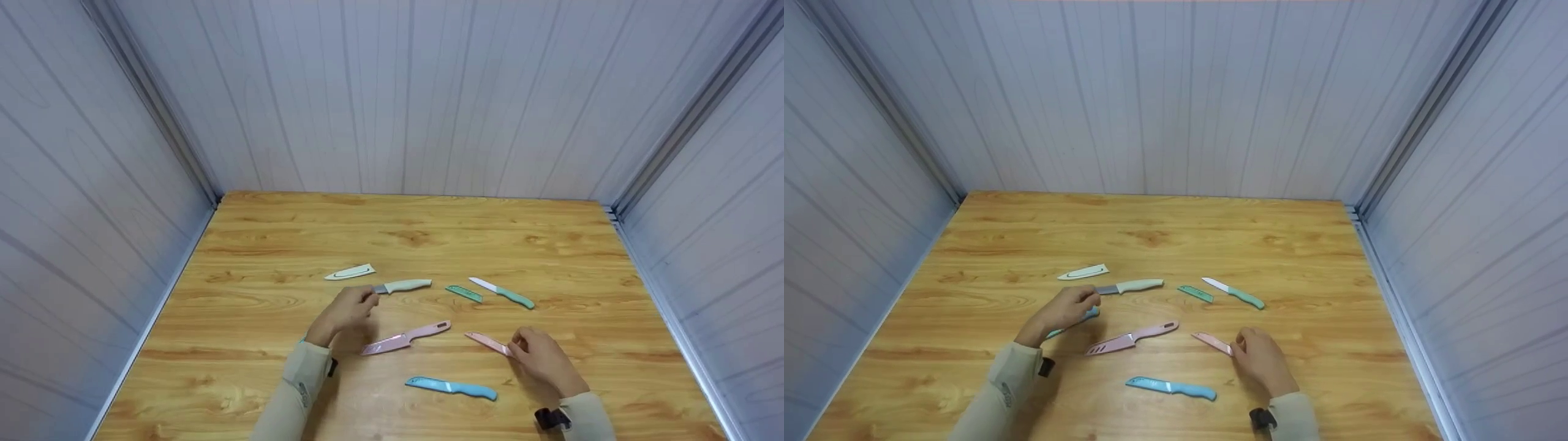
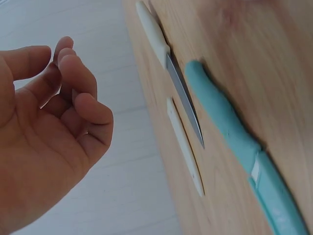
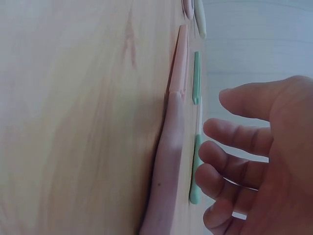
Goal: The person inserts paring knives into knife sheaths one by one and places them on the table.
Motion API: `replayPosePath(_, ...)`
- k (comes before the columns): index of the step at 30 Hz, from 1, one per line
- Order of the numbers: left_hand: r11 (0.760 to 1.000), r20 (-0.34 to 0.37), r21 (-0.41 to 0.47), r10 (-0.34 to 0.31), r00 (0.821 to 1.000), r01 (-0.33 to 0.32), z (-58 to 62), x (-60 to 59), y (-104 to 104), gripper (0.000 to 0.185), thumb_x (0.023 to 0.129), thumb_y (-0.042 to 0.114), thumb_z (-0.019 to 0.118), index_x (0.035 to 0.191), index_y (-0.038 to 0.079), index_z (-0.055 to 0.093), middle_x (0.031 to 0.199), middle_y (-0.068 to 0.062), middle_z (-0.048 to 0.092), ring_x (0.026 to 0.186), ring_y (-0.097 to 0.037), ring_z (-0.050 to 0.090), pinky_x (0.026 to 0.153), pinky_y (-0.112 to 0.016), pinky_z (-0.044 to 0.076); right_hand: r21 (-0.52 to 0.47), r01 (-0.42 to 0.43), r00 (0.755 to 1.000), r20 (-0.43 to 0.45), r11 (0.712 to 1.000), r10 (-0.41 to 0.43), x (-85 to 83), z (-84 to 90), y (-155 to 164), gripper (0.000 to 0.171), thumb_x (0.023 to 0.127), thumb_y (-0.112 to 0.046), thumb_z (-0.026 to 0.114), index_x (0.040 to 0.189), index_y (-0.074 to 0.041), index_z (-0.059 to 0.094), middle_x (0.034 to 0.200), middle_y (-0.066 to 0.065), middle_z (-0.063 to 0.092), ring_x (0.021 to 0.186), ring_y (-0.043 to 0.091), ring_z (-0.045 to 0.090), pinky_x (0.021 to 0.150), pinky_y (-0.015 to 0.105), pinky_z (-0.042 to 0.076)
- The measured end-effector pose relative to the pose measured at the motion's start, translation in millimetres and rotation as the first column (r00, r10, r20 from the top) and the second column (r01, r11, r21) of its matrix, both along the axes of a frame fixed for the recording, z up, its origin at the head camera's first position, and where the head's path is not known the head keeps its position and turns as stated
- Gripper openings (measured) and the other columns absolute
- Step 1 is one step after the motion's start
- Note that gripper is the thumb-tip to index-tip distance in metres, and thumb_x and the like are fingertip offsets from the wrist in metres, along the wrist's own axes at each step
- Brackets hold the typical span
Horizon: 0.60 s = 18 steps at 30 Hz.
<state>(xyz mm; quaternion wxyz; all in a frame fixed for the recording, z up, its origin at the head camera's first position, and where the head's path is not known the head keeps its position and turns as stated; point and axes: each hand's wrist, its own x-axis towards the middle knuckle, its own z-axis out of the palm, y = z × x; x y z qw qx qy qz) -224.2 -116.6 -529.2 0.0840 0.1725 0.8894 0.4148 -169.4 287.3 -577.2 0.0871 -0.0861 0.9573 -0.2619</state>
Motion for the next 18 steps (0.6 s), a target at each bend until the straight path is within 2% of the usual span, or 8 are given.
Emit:
replayPosePath(7,0.995,0.022,-0.094,0.038,0.999,-0.036,1.2,-17.4,-16,0.022,0.099,0.017,0.045,0.083,0.01,0.058,0.068,-0.001,0.049,0.06,-0.013,0.043,0.056,-0.03,0.036,-0.001,-0.011,1.0,-0.02,1.0,0.011,-1.0,4.1,-5,0.006,0.093,-0.017,0.059,0.091,-0.012,0.061,0.076,-0.003,0.051,0.065,0.014,0.046,0.06,0.034,0.04)
replayPosePath(12,0.988,0.075,-0.133,0.084,0.994,-0.074,-0.2,-28.8,-27,0.024,0.1,0.02,0.042,0.091,0.005,0.059,0.069,-0.001,0.048,0.06,-0.014,0.042,0.057,-0.031,0.036,-0.008,-0.024,0.999,-0.049,1.0,0.023,-0.4,7.3,-8,0.004,0.093,-0.016,0.059,0.091,-0.013,0.062,0.078,-0.003,0.053,0.067,0.013,0.047,0.062,0.033,0.041)
replayPosePath(18,0.975,0.066,-0.198,0.117,0.991,-0.102,-3.6,-39.0,-37,0.019,0.099,0.016,0.045,0.086,0.008,0.057,0.072,-0.003,0.05,0.063,-0.016,0.045,0.058,-0.032,0.038,-0.025,-0.064,0.994,-0.087,0.998,0.062,-0.1,7.4,-14,0.004,0.093,-0.015,0.06,0.091,-0.012,0.062,0.078,-0.004,0.052,0.067,0.011,0.047,0.06,0.031,0.042)
